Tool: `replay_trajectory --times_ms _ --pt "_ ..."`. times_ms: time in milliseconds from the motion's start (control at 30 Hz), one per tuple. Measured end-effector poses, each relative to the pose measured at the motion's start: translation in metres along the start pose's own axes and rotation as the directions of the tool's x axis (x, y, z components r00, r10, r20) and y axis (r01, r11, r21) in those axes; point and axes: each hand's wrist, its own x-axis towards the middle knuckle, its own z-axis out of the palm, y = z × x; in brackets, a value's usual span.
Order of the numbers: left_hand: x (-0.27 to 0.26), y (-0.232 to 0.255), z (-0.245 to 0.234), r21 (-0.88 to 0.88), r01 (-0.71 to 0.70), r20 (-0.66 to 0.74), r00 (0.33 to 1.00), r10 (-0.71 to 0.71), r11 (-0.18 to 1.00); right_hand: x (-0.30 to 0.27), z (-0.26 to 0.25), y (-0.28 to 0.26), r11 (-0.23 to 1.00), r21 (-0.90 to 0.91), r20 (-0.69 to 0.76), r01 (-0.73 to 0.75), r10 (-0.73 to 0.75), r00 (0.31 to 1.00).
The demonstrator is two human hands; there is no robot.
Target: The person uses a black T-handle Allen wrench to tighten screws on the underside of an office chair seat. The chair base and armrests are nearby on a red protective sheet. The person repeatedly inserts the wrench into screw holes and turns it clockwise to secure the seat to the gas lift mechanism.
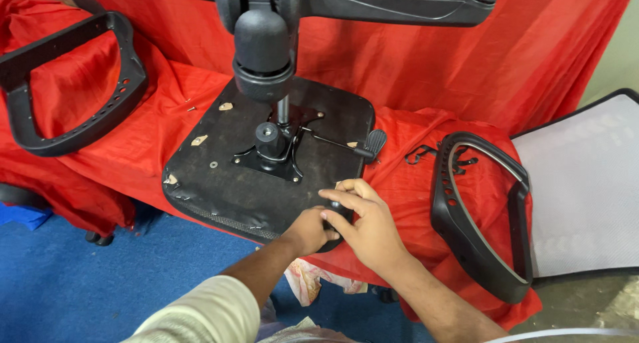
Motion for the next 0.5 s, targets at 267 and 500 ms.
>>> replay_trajectory --times_ms 267,500 --pt "-0.017 -0.001 0.01 -0.002 0.025 -0.146 0.989 -0.025 1.0 -0.003 0.004 0.006 0.996 0.014 -0.016 0.089 -0.089 0.996" --pt "-0.02 0.012 0.007 0.052 0.024 -0.201 0.98 -0.013 0.998 0.005 0.005 0.016 1.0 0.001 -0.062 -0.021 0.021 0.998"
